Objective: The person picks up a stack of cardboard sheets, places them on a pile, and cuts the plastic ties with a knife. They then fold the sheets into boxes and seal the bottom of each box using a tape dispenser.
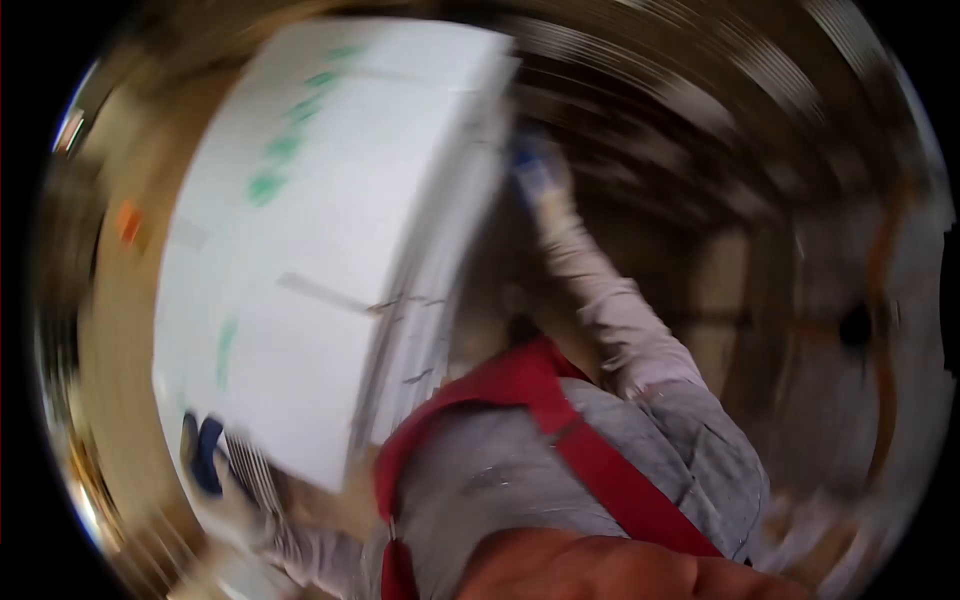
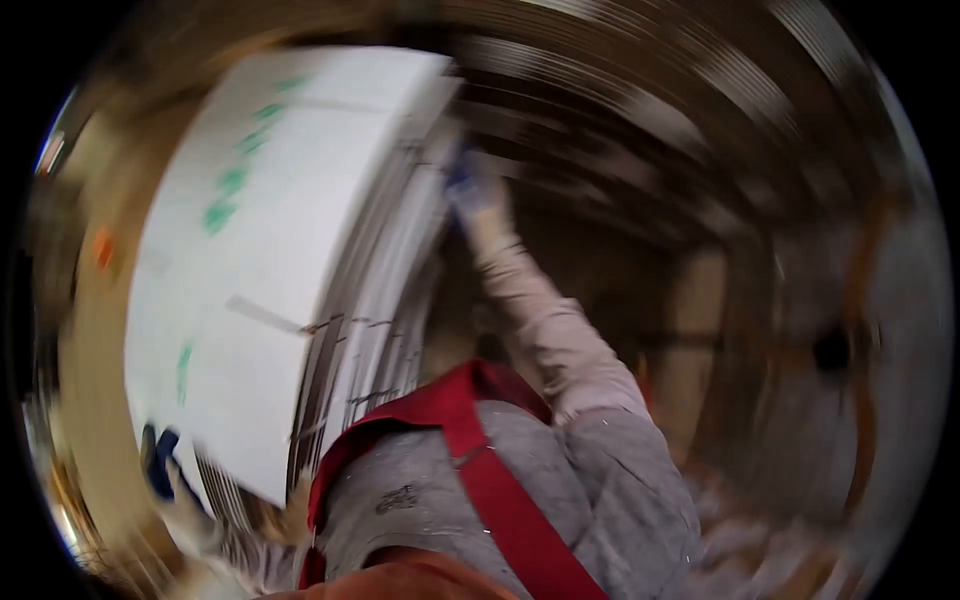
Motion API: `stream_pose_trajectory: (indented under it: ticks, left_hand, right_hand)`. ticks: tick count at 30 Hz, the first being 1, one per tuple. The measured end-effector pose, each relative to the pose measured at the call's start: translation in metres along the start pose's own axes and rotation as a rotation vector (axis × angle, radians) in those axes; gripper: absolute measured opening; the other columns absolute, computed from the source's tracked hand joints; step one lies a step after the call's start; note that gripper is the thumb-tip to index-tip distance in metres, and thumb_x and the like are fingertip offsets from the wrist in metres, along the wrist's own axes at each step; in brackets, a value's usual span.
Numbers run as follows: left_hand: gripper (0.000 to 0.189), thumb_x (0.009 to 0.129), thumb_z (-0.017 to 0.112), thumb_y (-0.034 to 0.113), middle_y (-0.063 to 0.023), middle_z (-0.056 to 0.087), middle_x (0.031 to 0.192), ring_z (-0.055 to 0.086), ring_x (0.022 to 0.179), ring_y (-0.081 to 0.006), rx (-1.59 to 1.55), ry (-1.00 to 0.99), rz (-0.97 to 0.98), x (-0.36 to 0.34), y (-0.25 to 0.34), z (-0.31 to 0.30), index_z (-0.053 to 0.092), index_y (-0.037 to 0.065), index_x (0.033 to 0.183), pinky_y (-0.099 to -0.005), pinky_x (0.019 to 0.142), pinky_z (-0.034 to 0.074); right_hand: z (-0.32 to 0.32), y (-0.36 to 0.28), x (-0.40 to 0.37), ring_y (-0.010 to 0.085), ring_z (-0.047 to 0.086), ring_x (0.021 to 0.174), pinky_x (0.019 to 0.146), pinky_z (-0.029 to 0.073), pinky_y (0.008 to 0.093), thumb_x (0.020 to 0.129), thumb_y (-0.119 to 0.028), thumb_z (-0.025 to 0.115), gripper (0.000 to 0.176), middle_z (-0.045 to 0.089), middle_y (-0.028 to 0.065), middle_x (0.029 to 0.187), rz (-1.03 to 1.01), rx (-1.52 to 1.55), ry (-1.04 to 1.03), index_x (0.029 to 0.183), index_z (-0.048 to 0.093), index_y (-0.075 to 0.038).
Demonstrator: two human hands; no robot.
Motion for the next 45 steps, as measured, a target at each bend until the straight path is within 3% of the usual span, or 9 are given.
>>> stream_pose_trajectory:
  ticks: [2,4,10,17,21,27,28,34,45]
  left_hand:
    - [0.041,0.089,0.046,0.009,-0.0183,0.047,0.127,0.048,0.114,-0.0266,-0.131,-0.327,0.361,0.028,0.013,0.034,0.04,-0.009,0.126,-0.0359,0.098,0.036]
    - [0.04,0.086,0.043,0.0,-0.0191,0.047,0.127,0.051,0.111,-0.0265,-0.072,-0.553,0.511,0.042,0.054,0.069,0.041,-0.01,0.124,-0.0344,0.094,0.039]
    - [0.049,0.077,0.047,-0.005,-0.0198,0.045,0.128,0.049,0.114,-0.0281,0.102,-0.86,0.763,0.027,0.176,0.166,0.041,-0.006,0.126,-0.0348,0.096,0.037]
    - [0.047,0.079,0.044,-0.014,-0.0176,0.048,0.126,0.047,0.118,-0.03,0.335,-0.913,0.938,-0.008,0.253,0.292,0.046,-0.002,0.124,-0.0398,0.1,0.034]
    - [0.048,0.073,0.066,0.017,-0.017,0.052,0.122,0.043,0.121,-0.0333,0.339,-1.1,0.916,-0.076,0.246,0.382,0.053,-0.001,0.116,-0.0433,0.103,0.032]
    - [0.049,0.069,0.071,0.008,-0.015,0.059,0.112,0.057,0.104,-0.0227,0.174,-1.625,0.029,-0.224,0.11,0.534,0.055,-0.002,0.114,-0.0298,0.088,0.044]
    - [0.049,0.074,0.067,0.006,-0.0138,0.058,0.116,0.055,0.106,-0.0201,0.154,-1.723,0.1,-0.246,0.092,0.554,0.05,-0.004,0.119,-0.0304,0.092,0.041]
    - [0.044,0.076,0.069,0.013,-0.013,0.063,0.102,0.061,0.092,-0.0179,0.02,-1.984,0.247,-0.395,0.043,0.707,0.054,0.003,0.116,-0.0291,0.083,0.047]
    - [0.087,0.063,0.073,0.025,-0.019,0.038,0.134,0.035,0.126,-0.0333,-0.424,-1.904,0.993,-0.718,0.225,0.899,0.029,0.005,0.136,-0.0377,0.106,0.027]
  right_hand:
    - [0.016,0.044,-0.112,0.0259,0.051,0.112,0.097,0.038,0.0318,0.081,-0.029,0.062,0.051,0.054,0.0147,0.12,0.5,0.547,-0.152,0.122,0.048,-0.001]
    - [-0.014,0.089,-0.197,0.0234,0.053,0.108,0.096,0.039,0.0312,0.082,-0.022,0.063,0.048,0.057,0.0122,0.117,0.783,0.355,-0.144,0.123,0.048,-0.002]
    - [-0.18,0.235,-0.4,0.0185,0.06,0.083,0.078,0.049,0.0289,0.078,-0.009,0.066,0.033,0.061,0.0096,0.097,1.222,0.653,0.769,0.107,0.055,0.002]
    - [-0.391,0.344,-0.491,0.0154,0.056,0.085,0.078,0.045,0.0256,0.08,-0.012,0.064,0.031,0.059,0.007,0.097,1.055,0.335,0.965,0.107,0.055,0.0]
    - [-0.44,0.397,-0.491,0.015,0.052,0.083,0.081,0.043,0.0268,0.082,-0.013,0.061,0.032,0.056,0.0057,0.095,0.978,0.32,1.273,0.109,0.051,-0.001]
    - [-0.484,0.432,-0.458,0.0151,0.055,0.089,0.079,0.044,0.0276,0.078,-0.007,0.065,0.038,0.058,0.0072,0.099,0.8,0.231,1.278,0.112,0.05,-0.002]
    - [-0.503,0.447,-0.469,0.0149,0.056,0.085,0.078,0.044,0.0273,0.078,-0.007,0.065,0.031,0.06,0.0056,0.094,0.779,-0.119,1.039,0.107,0.054,-0.002]
    - [-0.509,0.47,-0.472,0.0231,0.06,0.082,0.078,0.049,0.033,0.075,0.004,0.061,0.02,0.06,0.0116,0.085,0.733,0.353,1.209,0.094,0.056,0.002]
    - [-0.52,0.459,-0.456,0.0193,0.055,0.073,0.07,0.044,0.0316,0.075,0.001,0.054,0.007,0.055,0.0084,0.073,0.676,-0.024,0.825,0.076,0.061,-0.001]
Point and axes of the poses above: each hand's wrist, its own x-axis towards the middle knuckle, its own z-axis out of the palm, y = z × x, the point moved 9 cm from there along x, towards the middle knuckle
